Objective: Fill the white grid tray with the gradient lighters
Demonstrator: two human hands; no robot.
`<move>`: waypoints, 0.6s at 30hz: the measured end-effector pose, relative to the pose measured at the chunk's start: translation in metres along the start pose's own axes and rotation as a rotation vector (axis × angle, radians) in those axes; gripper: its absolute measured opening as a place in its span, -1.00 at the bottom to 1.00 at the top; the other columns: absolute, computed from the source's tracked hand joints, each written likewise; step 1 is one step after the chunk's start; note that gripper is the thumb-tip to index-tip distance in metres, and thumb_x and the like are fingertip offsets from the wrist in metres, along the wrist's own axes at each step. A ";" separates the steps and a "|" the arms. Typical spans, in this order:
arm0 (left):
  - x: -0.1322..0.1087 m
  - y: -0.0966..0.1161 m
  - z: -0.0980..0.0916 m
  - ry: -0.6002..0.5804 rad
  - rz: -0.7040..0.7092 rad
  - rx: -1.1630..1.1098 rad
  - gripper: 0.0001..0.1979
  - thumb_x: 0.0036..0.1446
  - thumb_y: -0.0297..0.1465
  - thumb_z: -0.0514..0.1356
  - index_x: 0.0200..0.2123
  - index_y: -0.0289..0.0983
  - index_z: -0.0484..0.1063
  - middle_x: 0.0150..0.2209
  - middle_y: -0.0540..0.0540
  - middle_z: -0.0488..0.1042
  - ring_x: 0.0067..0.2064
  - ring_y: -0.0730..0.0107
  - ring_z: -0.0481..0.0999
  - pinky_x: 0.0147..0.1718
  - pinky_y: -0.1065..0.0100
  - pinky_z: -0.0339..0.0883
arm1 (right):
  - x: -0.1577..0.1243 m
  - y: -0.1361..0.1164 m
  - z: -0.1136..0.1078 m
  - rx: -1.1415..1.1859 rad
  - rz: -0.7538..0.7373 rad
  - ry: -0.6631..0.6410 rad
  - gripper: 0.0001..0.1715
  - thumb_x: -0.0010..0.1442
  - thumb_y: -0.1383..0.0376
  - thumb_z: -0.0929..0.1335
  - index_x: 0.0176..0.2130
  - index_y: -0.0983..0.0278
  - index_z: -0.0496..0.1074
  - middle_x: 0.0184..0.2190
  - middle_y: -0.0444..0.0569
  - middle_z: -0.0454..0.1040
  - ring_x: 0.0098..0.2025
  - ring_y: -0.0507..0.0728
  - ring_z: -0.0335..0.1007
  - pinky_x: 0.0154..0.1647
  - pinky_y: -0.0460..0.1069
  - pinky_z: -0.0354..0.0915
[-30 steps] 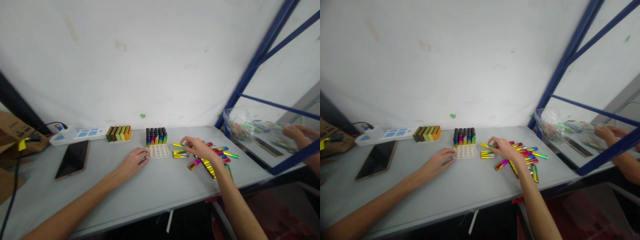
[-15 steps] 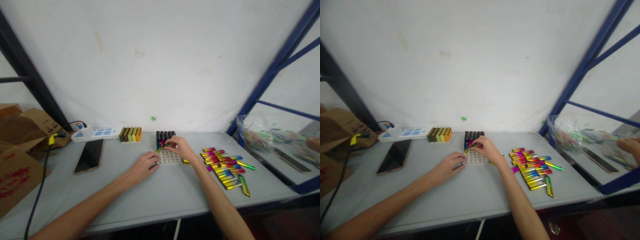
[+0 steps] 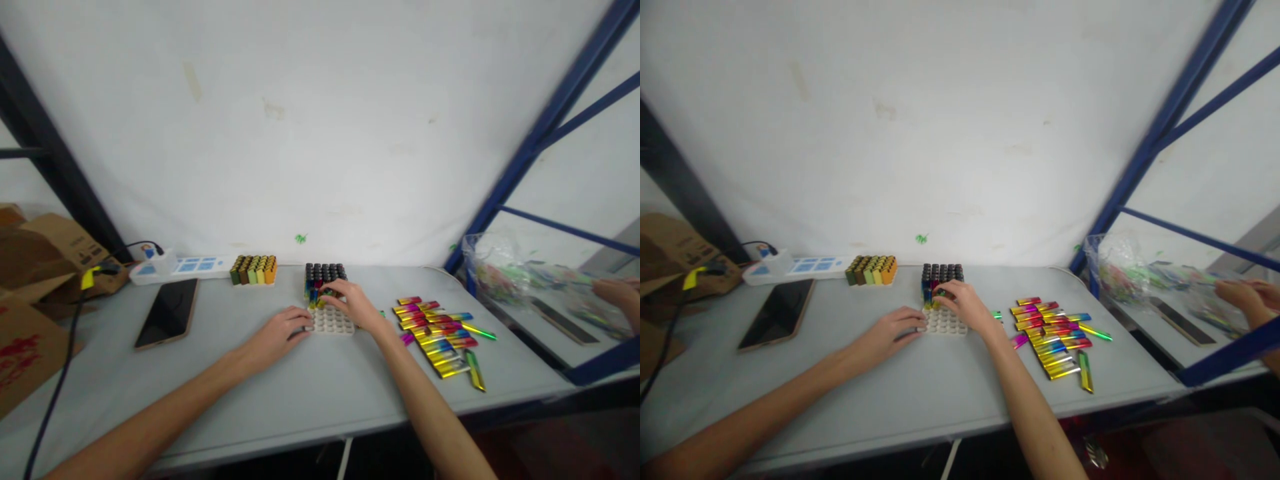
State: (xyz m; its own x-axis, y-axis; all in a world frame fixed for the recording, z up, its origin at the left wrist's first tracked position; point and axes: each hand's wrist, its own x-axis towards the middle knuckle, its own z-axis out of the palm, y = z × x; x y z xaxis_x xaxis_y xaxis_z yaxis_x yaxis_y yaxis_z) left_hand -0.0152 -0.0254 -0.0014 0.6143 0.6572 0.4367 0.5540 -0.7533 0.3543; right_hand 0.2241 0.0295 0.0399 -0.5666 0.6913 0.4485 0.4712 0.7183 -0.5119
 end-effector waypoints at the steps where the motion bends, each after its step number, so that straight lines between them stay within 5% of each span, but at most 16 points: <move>1: 0.000 0.000 0.000 -0.001 -0.001 0.002 -0.84 0.35 -0.44 0.15 -0.11 -0.23 0.54 -0.01 -0.14 0.53 0.03 0.29 0.52 0.11 0.21 0.42 | 0.001 0.000 0.003 -0.016 -0.005 0.001 -0.73 0.37 0.18 0.35 -0.03 0.25 0.52 -0.08 0.03 0.58 -0.05 0.13 0.48 0.01 -0.01 0.34; 9: 0.001 0.001 -0.002 0.010 0.003 0.000 -0.85 0.32 -0.44 0.18 -0.16 -0.23 0.56 -0.05 -0.13 0.55 0.00 0.26 0.53 0.09 0.20 0.43 | 0.005 0.012 0.019 -0.048 0.076 0.029 -0.74 0.36 0.17 0.35 -0.05 0.27 0.47 -0.22 0.00 0.59 -0.23 0.11 0.49 -0.17 -0.05 0.32; 18: 0.001 -0.004 0.001 0.014 -0.016 -0.025 -0.82 0.34 -0.37 0.16 -0.07 -0.23 0.54 -0.06 -0.12 0.54 -0.01 0.26 0.53 0.10 0.19 0.43 | 0.009 0.000 0.018 -0.145 0.015 -0.097 -0.57 0.37 0.26 0.35 0.19 0.30 0.34 -0.04 0.11 0.57 -0.09 0.18 0.53 -0.01 0.03 0.35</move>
State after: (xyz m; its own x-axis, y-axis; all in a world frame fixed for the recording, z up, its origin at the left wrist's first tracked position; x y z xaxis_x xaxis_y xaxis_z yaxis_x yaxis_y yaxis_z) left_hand -0.0163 -0.0222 -0.0030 0.5975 0.6686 0.4428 0.5490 -0.7435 0.3818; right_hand 0.2069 0.0339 0.0307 -0.6177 0.6963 0.3654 0.5686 0.7165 -0.4042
